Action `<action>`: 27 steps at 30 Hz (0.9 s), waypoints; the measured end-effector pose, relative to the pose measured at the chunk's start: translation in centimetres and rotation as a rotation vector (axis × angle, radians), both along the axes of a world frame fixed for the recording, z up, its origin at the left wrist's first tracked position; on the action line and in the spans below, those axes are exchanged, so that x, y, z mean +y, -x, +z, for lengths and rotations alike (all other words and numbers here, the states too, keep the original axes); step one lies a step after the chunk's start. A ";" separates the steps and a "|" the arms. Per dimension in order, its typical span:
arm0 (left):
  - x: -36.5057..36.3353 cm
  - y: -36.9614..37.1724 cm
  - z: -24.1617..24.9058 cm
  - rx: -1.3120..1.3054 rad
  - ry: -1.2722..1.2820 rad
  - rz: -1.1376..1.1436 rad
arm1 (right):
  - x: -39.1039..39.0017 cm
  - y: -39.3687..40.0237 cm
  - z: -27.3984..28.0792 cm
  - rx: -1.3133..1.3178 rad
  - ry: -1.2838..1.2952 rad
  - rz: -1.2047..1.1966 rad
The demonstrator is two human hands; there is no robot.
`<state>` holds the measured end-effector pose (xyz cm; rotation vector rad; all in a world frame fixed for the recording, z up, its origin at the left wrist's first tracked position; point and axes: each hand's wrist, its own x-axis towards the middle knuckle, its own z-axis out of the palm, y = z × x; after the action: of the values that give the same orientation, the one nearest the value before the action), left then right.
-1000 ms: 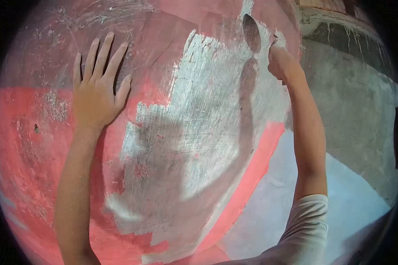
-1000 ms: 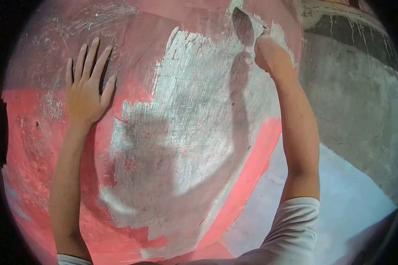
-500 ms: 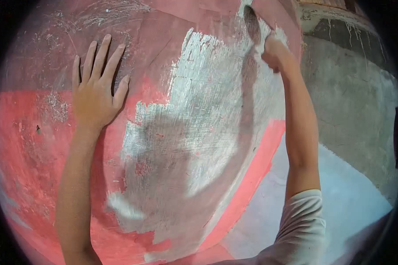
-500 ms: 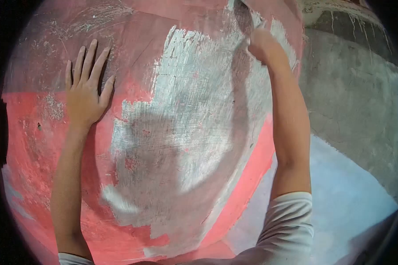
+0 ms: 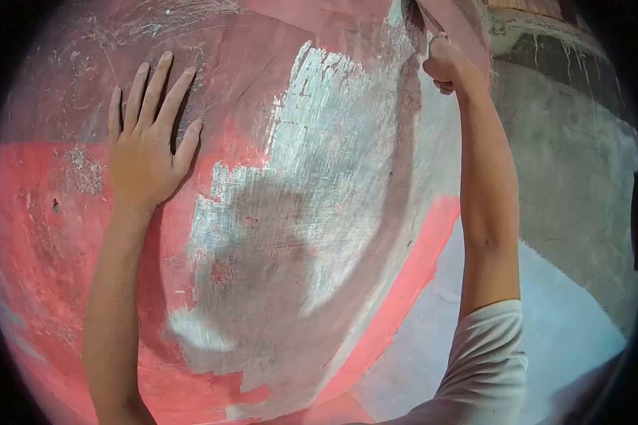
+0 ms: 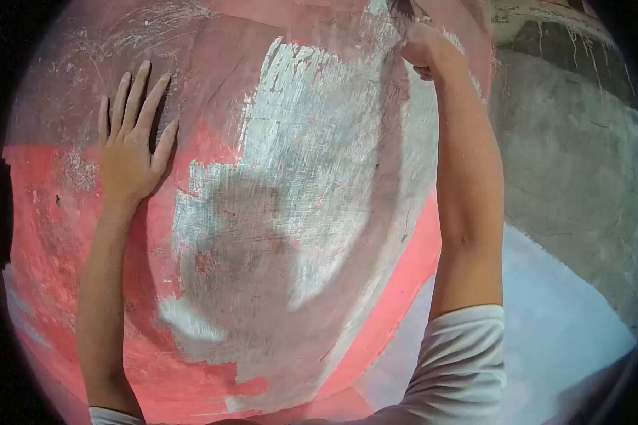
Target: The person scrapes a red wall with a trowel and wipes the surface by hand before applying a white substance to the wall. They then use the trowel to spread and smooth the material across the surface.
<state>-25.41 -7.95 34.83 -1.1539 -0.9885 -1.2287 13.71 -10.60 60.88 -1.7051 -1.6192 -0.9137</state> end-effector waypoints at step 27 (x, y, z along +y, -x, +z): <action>-0.6 0.2 -0.3 0.012 0.033 -0.029 | -2.3 0.7 0.4 -0.010 -0.029 -0.020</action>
<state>-25.63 -8.53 34.55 -1.2031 -0.9897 -1.2312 13.01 -12.87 61.24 -1.7026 -1.5900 -0.9524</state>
